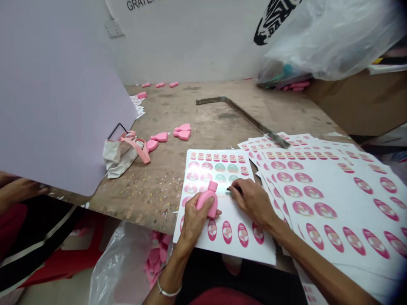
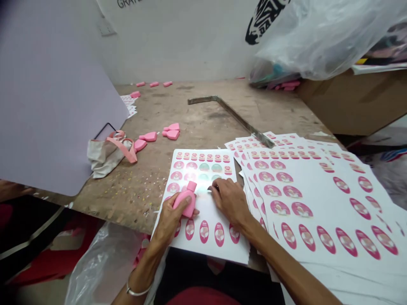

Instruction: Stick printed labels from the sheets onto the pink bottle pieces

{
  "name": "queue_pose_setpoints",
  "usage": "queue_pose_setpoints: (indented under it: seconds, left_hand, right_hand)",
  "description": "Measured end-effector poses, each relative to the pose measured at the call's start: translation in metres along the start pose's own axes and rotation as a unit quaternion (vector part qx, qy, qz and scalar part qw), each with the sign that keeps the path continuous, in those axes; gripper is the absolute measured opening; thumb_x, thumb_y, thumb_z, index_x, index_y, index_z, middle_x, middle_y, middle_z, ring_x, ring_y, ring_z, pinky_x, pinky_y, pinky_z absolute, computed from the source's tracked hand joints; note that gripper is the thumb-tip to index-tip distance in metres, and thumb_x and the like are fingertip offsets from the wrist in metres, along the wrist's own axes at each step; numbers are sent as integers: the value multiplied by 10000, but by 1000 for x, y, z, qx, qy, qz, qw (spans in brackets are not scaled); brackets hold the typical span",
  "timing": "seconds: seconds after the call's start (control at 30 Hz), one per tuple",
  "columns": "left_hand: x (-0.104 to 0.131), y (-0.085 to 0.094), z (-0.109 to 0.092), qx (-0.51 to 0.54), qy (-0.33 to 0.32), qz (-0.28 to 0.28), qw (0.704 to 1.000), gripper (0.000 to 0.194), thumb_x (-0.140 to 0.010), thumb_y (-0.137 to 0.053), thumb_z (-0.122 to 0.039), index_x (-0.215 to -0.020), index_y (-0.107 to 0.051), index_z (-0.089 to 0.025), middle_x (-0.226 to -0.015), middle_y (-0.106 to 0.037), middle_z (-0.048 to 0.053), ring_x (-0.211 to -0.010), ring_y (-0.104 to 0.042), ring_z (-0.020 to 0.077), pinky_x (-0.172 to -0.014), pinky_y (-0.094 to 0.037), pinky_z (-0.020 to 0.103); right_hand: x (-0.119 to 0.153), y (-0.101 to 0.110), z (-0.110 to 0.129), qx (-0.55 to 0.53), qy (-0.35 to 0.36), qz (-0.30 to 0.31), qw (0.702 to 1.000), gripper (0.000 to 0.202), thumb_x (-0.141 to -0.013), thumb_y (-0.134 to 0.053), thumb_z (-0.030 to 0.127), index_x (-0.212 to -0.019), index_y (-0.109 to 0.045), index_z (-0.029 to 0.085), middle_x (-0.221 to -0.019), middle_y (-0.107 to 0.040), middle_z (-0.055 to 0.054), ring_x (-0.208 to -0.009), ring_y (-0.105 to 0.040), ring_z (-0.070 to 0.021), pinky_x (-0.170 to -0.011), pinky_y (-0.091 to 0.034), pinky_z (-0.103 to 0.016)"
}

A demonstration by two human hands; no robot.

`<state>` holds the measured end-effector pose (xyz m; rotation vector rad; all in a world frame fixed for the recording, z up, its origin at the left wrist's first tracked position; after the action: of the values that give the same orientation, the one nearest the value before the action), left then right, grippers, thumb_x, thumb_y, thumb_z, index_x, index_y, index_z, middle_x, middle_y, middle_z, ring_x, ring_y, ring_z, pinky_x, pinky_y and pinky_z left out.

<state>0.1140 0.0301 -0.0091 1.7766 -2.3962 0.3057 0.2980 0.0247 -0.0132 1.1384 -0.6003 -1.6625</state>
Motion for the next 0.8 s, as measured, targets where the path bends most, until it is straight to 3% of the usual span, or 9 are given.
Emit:
queue_pose_setpoints:
  seconds: [0.13,0.27,0.8]
  left_hand:
    - [-11,-8,4,-2,-19,-11,1000,389,-801,-633,-462,-987,-537,-135,-675,-642,30,-657,-700,218,-604,-564,285]
    - [-12,-11,7,-17,-43,0,999,386,-834,-585,-474,-1046,-523,-157,-719,-637,26,-694,-706,223,-594,-571,285]
    - [-13,-9,6,-67,-57,10,996,389,-863,-530,-501,-1067,-515,-169,-709,-655,38,-703,-710,234,-606,-577,298]
  right_hand:
    - [8,-9,10,98,39,-51,993,204,-935,-432,272,-851,-582,162,-792,-636,-53,-770,-540,-177,-708,-317,-308]
    - [9,-10,12,136,45,-61,988,225,-936,-430,271,-804,-579,167,-748,-622,-47,-745,-519,-179,-703,-301,-313]
    - [8,-12,2,-27,-47,-42,998,195,-903,-474,337,-814,-574,194,-725,-610,-25,-677,-527,-163,-613,-347,-283]
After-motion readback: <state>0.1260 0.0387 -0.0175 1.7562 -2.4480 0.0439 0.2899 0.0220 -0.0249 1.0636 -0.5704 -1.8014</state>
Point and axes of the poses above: each hand's wrist, its own x-axis away from the middle knuckle, its own y-axis out of the back of the hand, z = x × y, the point moved 4 cm from there along -x, towards the middle knuckle
